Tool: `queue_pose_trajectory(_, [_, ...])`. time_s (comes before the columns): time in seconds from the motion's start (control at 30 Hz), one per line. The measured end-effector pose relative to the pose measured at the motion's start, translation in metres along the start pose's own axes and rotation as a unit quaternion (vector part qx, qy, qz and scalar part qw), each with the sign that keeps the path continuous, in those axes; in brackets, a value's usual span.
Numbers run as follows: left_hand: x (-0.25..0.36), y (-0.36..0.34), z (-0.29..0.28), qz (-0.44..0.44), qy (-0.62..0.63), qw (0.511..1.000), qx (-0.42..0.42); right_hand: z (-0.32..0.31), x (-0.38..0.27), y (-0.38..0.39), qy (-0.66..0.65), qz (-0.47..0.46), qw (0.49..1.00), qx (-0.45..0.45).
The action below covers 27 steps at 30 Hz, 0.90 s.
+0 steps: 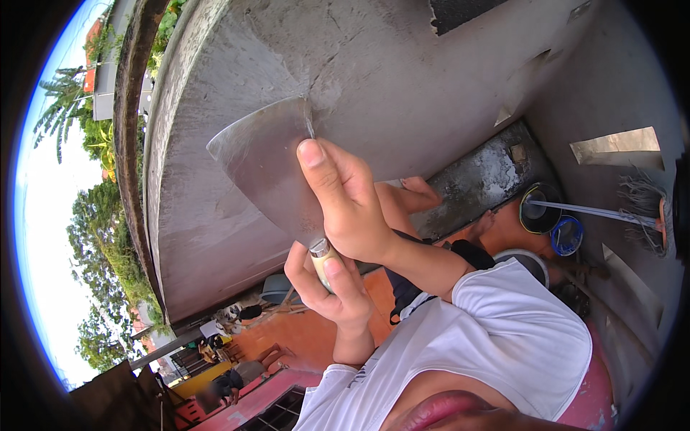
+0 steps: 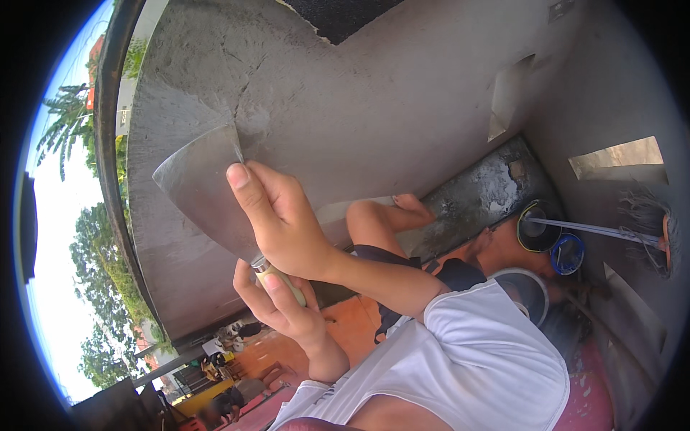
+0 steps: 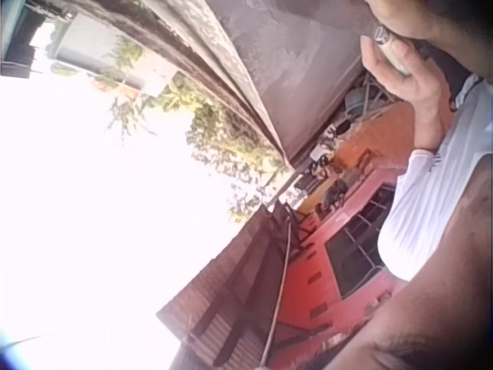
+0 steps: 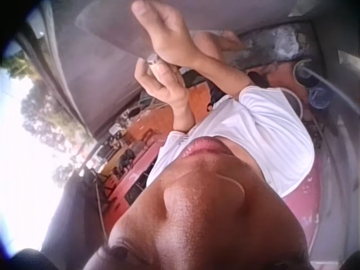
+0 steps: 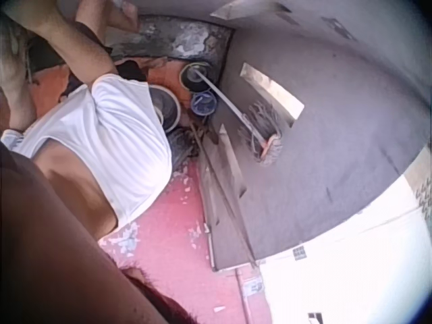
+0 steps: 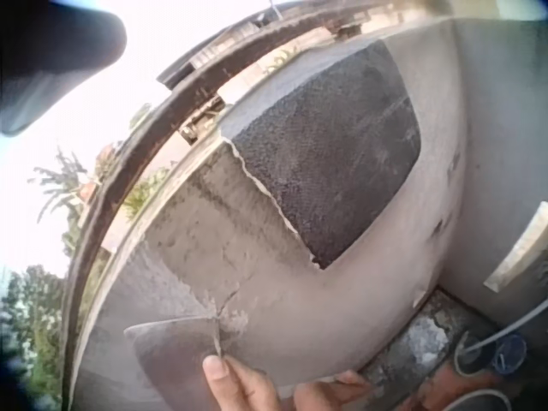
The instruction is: The person uses a metal trowel to smooth a freshly plastered concrete ceiling. They repeatedly scrape and level the surface, occasionally touching it with their hand to check texture. The work continues across different sections of the ceiling.
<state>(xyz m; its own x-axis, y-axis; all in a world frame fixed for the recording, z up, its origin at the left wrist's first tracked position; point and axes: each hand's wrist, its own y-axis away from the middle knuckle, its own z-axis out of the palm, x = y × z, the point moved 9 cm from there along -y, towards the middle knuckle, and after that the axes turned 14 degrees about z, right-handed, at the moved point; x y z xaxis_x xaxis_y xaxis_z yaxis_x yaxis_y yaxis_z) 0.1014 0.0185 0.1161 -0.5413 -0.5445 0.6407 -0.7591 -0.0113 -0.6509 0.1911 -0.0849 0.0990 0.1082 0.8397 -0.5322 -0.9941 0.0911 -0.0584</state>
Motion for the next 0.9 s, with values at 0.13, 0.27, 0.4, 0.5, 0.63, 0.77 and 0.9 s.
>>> queue_pose_trajectory(0.13, [0.007, -0.009, -0.001, 0.016, -0.017, 0.999, -0.036, 0.002, -0.006, -0.006, -0.039, 0.008, 0.999, -0.002])
queue_pose_trajectory(0.27, [-0.004, -0.001, -0.009, 0.009, -0.020, 0.999, -0.037, 0.000, 0.003, 0.000, -0.033, 0.012, 0.999, 0.016])
queue_pose_trajectory(0.4, [-0.001, -0.001, -0.009, -0.012, 0.001, 0.999, -0.042, 0.001, 0.006, -0.002, -0.023, 0.005, 1.000, 0.002])
queue_pose_trajectory(0.5, [-0.008, -0.004, -0.007, -0.005, 0.030, 0.999, -0.030, 0.000, 0.009, -0.003, -0.017, -0.002, 1.000, 0.015])
queue_pose_trajectory(0.63, [-0.014, 0.002, -0.009, 0.021, 0.017, 0.999, -0.037, 0.001, 0.002, -0.001, -0.015, -0.020, 0.999, 0.026])
queue_pose_trajectory(0.77, [-0.010, -0.007, 0.006, 0.033, 0.018, 0.997, -0.070, -0.002, -0.012, -0.010, -0.016, -0.024, 0.999, 0.016])
queue_pose_trajectory(0.9, [-0.009, -0.002, 0.002, 0.023, 0.024, 0.999, -0.038, -0.003, -0.008, -0.009, -0.008, -0.037, 0.999, 0.029])
